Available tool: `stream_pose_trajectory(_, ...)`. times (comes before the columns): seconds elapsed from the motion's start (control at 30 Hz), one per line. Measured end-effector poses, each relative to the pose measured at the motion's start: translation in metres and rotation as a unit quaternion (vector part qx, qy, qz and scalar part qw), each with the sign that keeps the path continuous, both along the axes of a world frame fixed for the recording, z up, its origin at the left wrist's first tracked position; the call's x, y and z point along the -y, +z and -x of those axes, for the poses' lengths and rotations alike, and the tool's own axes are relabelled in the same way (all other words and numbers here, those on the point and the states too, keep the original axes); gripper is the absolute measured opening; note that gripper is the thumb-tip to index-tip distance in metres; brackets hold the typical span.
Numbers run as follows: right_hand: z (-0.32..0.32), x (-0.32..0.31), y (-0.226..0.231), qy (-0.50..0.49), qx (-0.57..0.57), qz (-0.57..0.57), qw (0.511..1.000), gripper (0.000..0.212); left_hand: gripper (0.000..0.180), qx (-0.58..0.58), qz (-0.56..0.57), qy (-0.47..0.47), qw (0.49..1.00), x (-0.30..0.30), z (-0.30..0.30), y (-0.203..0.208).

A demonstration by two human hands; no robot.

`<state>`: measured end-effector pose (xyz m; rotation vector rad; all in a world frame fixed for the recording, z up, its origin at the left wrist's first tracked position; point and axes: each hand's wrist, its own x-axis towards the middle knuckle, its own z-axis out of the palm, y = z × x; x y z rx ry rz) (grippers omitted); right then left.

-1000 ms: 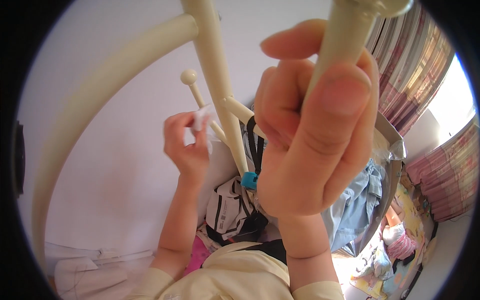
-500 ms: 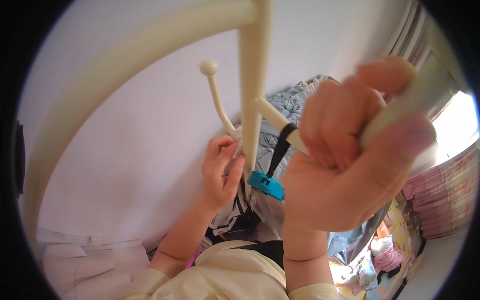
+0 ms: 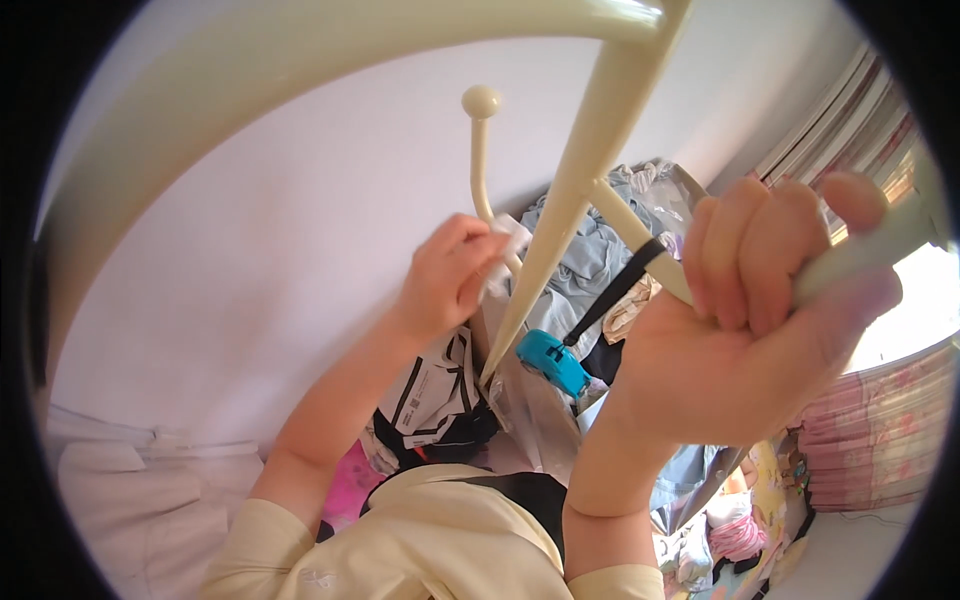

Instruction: The person wipes down the frame of a white metal stand with a cloth and then uses the cloth to clean a white electrical conduit on the wall.

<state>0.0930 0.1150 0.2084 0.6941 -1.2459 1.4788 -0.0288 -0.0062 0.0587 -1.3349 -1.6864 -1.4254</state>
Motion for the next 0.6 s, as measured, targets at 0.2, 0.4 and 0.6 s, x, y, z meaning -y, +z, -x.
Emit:
stream_pose_trajectory(0.2, 0.001, -0.003, -0.001, 0.034, -0.01, 0.019, 0.999, 0.039, 0.021, -0.12, 0.033, 0.167, 0.978, -0.005, 0.013, 0.004)
stream_pose_trajectory(0.4, -0.003, 0.008, 0.003, -0.119, 0.022, 0.01, 0.993, 0.048, 0.017, -0.008, -0.01, 0.135, 0.991, -0.009, -0.021, -0.004)
stream_pose_trajectory(0.6, -0.008, 0.0, -0.003, -0.03, -0.002, 0.006, 1.0, 0.029, 0.01, 0.283, 0.018, -0.046, 0.958, -0.004, -0.055, 0.024)
